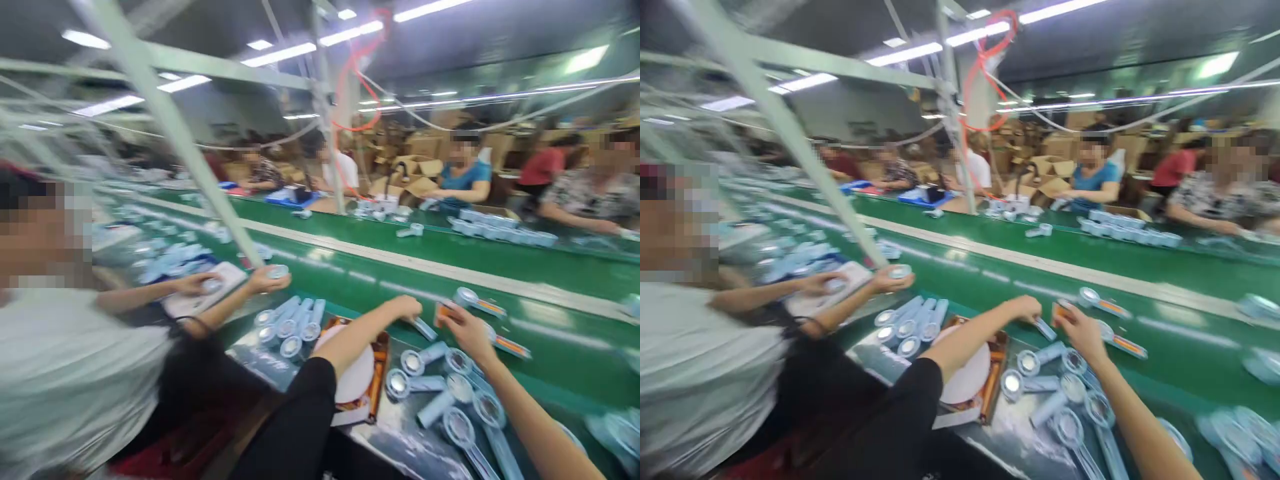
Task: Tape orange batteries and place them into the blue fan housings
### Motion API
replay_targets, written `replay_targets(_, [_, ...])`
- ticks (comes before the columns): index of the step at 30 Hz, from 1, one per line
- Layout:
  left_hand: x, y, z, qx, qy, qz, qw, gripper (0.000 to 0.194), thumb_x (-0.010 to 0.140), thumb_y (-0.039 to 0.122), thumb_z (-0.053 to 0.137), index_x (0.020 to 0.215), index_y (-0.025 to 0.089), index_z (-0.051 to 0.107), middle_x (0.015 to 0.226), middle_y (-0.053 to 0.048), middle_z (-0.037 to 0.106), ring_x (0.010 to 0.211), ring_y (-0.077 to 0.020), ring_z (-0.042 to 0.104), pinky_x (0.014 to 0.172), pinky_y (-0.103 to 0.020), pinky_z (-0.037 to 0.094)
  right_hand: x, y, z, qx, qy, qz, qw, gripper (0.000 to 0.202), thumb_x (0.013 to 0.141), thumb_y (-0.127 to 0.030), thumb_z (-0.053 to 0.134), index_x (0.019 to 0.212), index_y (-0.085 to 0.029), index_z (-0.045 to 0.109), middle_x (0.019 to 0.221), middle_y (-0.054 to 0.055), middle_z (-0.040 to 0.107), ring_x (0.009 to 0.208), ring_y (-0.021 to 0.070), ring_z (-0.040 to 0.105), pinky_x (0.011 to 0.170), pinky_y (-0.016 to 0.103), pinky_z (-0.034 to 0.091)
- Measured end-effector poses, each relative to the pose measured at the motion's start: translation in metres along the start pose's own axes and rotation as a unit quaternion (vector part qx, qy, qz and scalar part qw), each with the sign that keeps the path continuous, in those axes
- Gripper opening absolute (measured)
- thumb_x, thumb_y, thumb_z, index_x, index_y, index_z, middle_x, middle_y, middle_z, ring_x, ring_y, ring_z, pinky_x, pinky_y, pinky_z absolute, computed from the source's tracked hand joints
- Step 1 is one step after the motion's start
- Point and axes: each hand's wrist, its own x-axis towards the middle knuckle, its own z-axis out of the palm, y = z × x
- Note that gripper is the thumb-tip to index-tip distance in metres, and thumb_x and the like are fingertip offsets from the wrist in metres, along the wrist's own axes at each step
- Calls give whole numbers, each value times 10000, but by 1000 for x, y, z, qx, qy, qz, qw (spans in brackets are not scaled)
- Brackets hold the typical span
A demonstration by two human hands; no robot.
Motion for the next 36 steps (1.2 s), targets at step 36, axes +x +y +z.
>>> replay_targets(36, [28,7,19,-211,150,-109,960,355,1013,401,662,1286,174,650,1306,-105,663,1139,-241,670,976,-469,595,-3,9,-22,-344,-347,-37,872,291,1057,-386,527,1204,-304,764,1107,122,793,1052,330,767,843,426,576])
